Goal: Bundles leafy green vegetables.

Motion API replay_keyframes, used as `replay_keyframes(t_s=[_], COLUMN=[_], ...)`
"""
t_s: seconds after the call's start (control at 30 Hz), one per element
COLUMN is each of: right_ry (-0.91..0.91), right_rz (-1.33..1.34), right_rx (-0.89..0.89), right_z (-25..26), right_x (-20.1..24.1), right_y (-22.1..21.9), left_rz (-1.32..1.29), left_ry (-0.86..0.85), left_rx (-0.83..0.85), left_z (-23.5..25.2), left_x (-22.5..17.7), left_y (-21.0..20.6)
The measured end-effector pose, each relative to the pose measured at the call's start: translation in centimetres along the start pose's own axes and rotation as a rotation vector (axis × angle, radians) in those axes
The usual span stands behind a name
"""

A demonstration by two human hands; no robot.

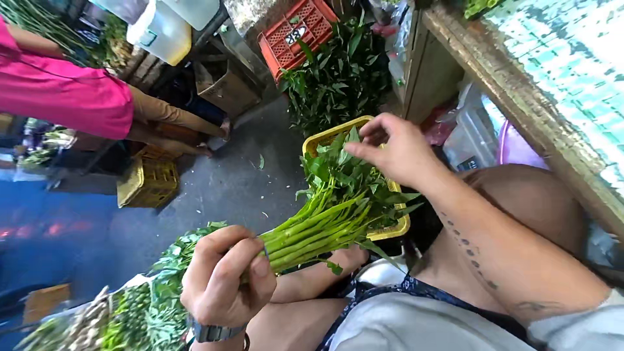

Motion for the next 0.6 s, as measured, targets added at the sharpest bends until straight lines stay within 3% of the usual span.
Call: replay_keyframes(t_s=[0.13, 0.33, 0.6], right_ry=[0.048, -0.06, 0.004], right_rz=[0.07, 0.51, 0.5], right_rx=[0.059, 0.167, 0.113], right_z=[0.0, -0.8, -2.1], right_x=[0.0, 0.6, 1.4], right_y=[-1.6, -1.9, -1.7], left_rz=[0.015, 0.057, 0.101], left_ry=[-0.011, 0.032, -0.007], left_rx=[-0.003, -0.011, 0.012], left_z=[-0.6, -2.0, -3.8], left_x=[-0.4, 0.7, 0.4], left_y=[0.5, 2.3, 3.6])
Point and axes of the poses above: each hand's wrist, its own z-axis towards the middle knuckle, its own y-axis out of the back of the hand, x = y × z, the point moved 6 cm from there along z, towards the middle knuckle, and after that the axes turned 4 degrees about y, right-handed, at the moved point
